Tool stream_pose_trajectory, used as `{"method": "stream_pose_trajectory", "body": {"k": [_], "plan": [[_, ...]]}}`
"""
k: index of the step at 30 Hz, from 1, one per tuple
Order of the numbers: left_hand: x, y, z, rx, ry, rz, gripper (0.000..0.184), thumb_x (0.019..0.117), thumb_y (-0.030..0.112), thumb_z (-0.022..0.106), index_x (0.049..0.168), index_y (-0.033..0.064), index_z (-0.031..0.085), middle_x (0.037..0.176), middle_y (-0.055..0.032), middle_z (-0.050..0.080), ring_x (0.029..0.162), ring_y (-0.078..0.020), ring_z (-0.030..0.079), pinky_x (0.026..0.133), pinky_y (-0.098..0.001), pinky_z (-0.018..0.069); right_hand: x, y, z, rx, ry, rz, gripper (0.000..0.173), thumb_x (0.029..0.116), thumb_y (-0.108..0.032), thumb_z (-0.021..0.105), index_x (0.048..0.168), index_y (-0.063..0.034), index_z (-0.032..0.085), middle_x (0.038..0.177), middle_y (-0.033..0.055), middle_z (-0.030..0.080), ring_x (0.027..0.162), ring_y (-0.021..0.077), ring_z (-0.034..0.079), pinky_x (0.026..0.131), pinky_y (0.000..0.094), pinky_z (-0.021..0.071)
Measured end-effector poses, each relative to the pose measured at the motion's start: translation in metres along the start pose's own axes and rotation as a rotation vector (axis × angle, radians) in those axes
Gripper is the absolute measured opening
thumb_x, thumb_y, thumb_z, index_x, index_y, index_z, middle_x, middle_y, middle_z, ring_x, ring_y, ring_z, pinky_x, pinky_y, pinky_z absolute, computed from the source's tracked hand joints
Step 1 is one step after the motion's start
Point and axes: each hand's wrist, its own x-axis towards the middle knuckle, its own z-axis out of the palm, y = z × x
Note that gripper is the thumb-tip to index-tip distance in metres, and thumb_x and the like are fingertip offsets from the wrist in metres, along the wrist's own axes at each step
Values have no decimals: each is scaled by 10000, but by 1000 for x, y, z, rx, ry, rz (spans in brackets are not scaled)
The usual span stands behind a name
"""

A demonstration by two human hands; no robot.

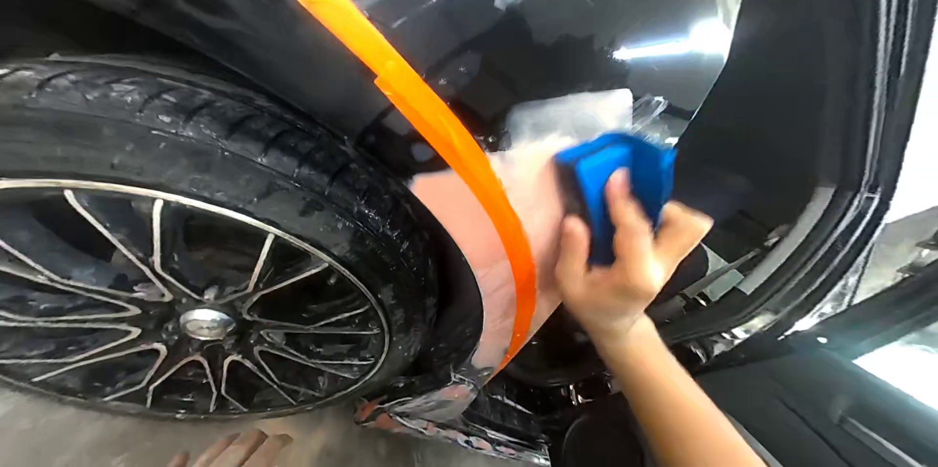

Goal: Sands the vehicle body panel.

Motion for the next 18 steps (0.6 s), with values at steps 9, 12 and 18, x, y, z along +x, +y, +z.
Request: {"method": "stream_pose_trajectory", "body": {"k": [9, 12, 18], "plan": [[-3, 0, 3, 5, -15, 2, 772, 733, 423, 827, 1414, 151, 587, 1383, -155, 614, 1308, -434, 545, 1037, -741, 390, 6, -7, -4, 19, -48, -14, 498, 931, -311, 676, 1378, -94, 648, 1190, 227, 589, 1084, 316, 571, 921, 425, 491], [-5, 4, 7, 0, -49, -21, 776, 734, 421, 834, 1420, 165, 580, 1408, -152, 600, 1342, -437, 518, 1050, -760, 358, 28, -21, 1, -43, -22, 143, 533, 985, -274, 636, 1459, -41, 561, 1256, 259, 529, 1138, 335, 530, 963, 411, 465], [-3, 1, 2, 0, -39, -10, 770, 736, 430, 830, 1414, 157, 587, 1403, -156, 604, 1337, -435, 524, 1047, -760, 363, 22, -12, -5, 39, -78, 3, 504, 944, -304, 676, 1396, -83, 639, 1216, 237, 583, 1086, 311, 578, 910, 411, 508]]}}
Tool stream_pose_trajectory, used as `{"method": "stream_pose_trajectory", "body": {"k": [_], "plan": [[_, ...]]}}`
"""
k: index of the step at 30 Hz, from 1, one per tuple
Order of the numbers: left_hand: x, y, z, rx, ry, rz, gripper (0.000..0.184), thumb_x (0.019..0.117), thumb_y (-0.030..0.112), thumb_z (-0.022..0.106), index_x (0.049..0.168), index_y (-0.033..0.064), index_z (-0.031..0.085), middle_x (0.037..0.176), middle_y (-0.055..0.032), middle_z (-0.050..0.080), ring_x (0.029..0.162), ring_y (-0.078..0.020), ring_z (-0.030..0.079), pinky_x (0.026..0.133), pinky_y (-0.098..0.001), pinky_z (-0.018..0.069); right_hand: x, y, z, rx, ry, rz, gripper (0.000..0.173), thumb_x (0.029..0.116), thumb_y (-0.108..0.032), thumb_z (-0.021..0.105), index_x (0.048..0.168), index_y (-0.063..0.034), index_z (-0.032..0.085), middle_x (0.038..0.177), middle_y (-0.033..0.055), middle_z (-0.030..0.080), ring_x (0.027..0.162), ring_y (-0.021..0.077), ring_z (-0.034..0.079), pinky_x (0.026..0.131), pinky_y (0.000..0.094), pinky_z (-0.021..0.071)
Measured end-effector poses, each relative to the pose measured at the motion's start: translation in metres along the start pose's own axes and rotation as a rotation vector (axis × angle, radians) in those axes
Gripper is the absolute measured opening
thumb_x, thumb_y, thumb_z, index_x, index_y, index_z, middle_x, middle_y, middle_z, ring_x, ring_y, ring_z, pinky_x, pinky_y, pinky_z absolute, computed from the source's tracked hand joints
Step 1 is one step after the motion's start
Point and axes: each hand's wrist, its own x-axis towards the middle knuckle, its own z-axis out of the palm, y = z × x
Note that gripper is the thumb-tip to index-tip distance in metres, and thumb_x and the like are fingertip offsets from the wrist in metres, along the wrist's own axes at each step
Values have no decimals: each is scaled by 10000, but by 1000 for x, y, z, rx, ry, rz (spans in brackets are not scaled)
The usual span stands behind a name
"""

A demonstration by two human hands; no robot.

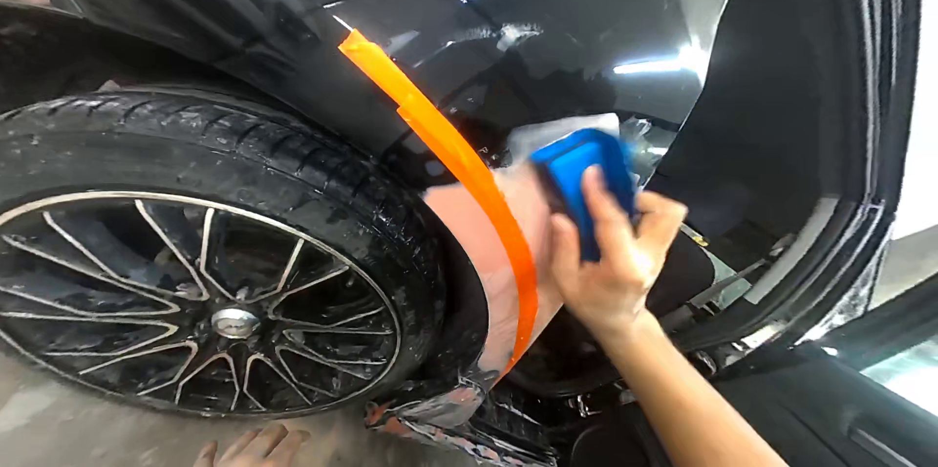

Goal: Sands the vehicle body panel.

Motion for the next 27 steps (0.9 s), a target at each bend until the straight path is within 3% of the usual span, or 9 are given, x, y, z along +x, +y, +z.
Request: {"method": "stream_pose_trajectory", "body": {"k": [3, 7, 11, 15, 19, 23, 27], "plan": [[-1, 3, 4, 16, -5, -5, 764, 732, 450, 824, 1400, 160, 592, 1391, -143, 610, 1332, -428, 529, 1042, -770, 354, 8, -13, 4, -20, 30, 99, 532, 973, -264, 647, 1452, -46, 573, 1242, 245, 535, 1115, 313, 546, 936, 399, 491], [-2, 3, 0, 17, 13, 1, 777, 728, 434, 846, 1405, 150, 594, 1398, -164, 607, 1324, -443, 533, 1060, -777, 331, 5, -7, -1, 53, -35, -17, 482, 952, -291, 686, 1396, -107, 645, 1220, 215, 592, 1086, 296, 587, 894, 399, 518], [-3, 4, 3, 34, -18, -7, 763, 745, 450, 823, 1412, 163, 587, 1414, -148, 600, 1347, -433, 517, 1068, -776, 322, 12, -11, 1, -5, 8, 80, 526, 973, -259, 648, 1452, -53, 578, 1240, 239, 545, 1109, 312, 551, 923, 397, 496], [-1, 5, -2, 48, -23, -19, 779, 739, 457, 821, 1421, 169, 578, 1422, -138, 595, 1348, -420, 518, 1074, -768, 321, 9, -3, -4, 65, -61, -27, 475, 948, -293, 696, 1391, -128, 653, 1235, 204, 609, 1099, 291, 599, 902, 400, 527], [-1, 5, 2, 37, -19, -17, 773, 737, 455, 822, 1417, 177, 582, 1419, -136, 597, 1351, -423, 516, 1068, -775, 321, 13, -11, 0, 6, -6, 108, 524, 964, -272, 658, 1439, -62, 586, 1238, 220, 550, 1131, 312, 551, 936, 401, 499], [0, 4, -1, 52, -20, -23, 775, 732, 456, 822, 1416, 178, 583, 1422, -137, 593, 1348, -421, 518, 1069, -771, 323, 8, -11, -3, 106, -71, 6, 470, 935, -289, 719, 1370, -118, 665, 1211, 193, 613, 1070, 278, 607, 876, 391, 538], [-3, 7, 1, 49, -29, -30, 764, 739, 454, 821, 1412, 181, 587, 1424, -134, 595, 1352, -419, 517, 1077, -767, 316, 13, -9, -4, -17, 0, 185, 529, 983, -286, 650, 1462, -78, 563, 1244, 208, 547, 1113, 292, 554, 911, 385, 496]]}}
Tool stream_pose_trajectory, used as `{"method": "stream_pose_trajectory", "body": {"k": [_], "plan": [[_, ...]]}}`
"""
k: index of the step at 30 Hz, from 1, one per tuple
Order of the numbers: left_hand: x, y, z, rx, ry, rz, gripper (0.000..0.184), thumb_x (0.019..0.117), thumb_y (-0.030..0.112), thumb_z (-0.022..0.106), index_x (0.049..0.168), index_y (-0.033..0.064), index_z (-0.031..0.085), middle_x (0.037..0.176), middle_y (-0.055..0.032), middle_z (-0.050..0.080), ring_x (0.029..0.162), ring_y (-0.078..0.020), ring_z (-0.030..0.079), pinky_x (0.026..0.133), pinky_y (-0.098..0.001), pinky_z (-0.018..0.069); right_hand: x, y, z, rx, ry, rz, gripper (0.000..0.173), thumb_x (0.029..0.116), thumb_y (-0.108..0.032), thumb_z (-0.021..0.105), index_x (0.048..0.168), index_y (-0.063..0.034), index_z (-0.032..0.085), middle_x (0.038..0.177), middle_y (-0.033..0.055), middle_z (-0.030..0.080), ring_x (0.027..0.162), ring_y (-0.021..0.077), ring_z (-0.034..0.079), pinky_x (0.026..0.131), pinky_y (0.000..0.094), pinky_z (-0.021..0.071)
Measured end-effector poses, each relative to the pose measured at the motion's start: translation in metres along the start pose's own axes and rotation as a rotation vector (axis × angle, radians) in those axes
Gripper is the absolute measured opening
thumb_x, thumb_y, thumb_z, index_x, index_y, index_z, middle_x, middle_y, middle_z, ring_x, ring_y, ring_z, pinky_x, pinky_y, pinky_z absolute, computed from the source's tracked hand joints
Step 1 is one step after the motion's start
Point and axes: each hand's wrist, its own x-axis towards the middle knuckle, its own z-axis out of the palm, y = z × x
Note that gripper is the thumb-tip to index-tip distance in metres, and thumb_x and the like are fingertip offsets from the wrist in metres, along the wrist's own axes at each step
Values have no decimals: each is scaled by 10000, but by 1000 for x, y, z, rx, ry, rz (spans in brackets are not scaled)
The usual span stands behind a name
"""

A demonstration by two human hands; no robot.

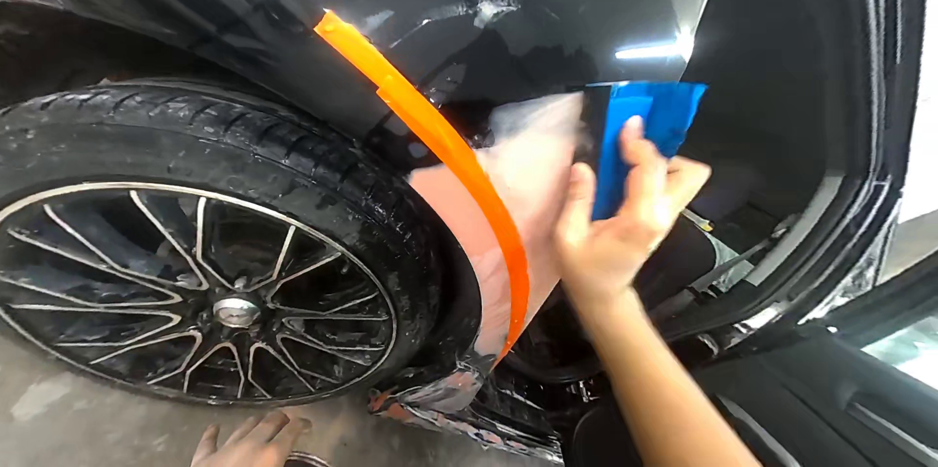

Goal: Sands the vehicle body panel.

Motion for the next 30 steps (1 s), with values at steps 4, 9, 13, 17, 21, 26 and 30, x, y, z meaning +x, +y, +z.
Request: {"method": "stream_pose_trajectory", "body": {"k": [4, 9, 13, 17, 21, 26, 30], "plan": [[1, 0, -2, 17, 8, 0, 770, 729, 465, 816, 1411, 190, 587, 1414, -125, 600, 1336, -414, 529, 1067, -765, 329, -9, 0, -2, 113, -67, -127, 489, 936, -290, 722, 1390, -122, 652, 1204, 202, 603, 1050, 283, 606, 869, 400, 538], [0, 3, 1, -12, -4, -2, 769, 741, 463, 819, 1419, 185, 587, 1428, -152, 592, 1350, -436, 514, 1074, -770, 318, -5, -2, 1, 60, 14, 4, 516, 964, -277, 668, 1421, -48, 592, 1210, 223, 563, 1077, 308, 559, 899, 406, 503], [1, -1, 0, -1, 14, -1, 782, 724, 472, 817, 1419, 196, 586, 1415, -139, 601, 1341, -423, 526, 1063, -757, 345, -6, 6, -4, 75, -74, -131, 490, 937, -348, 710, 1385, -156, 656, 1190, 187, 630, 1031, 319, 602, 819, 480, 485], [2, 2, 1, -9, -7, -6, 765, 742, 461, 811, 1422, 194, 584, 1414, -137, 602, 1339, -414, 528, 1053, -751, 357, 0, 4, 0, 38, 31, 28, 512, 965, -297, 666, 1404, -44, 597, 1186, 213, 564, 1067, 300, 565, 891, 391, 507], [3, 0, -1, -8, 8, -13, 767, 729, 450, 812, 1417, 195, 586, 1405, -130, 606, 1337, -408, 532, 1050, -739, 375, -4, 3, -6, 107, -99, -109, 509, 923, -355, 732, 1375, -134, 657, 1166, 185, 622, 1007, 313, 594, 800, 475, 478], [2, 4, -4, -48, 27, -4, 744, 763, 452, 802, 1422, 183, 585, 1439, -130, 588, 1357, -410, 514, 1050, -745, 366, -8, -4, 0, 75, -24, -30, 508, 942, -326, 702, 1381, -79, 636, 1169, 198, 594, 1036, 304, 590, 858, 430, 526], [0, 3, -1, -85, 231, 93, 655, 827, 494, 737, 1382, 167, 620, 1429, -109, 595, 1388, -378, 489, 1114, -710, 325, 0, 13, -13, 25, -116, -112, 487, 936, -356, 707, 1373, -146, 659, 1193, 196, 654, 1030, 342, 627, 819, 509, 507]]}}
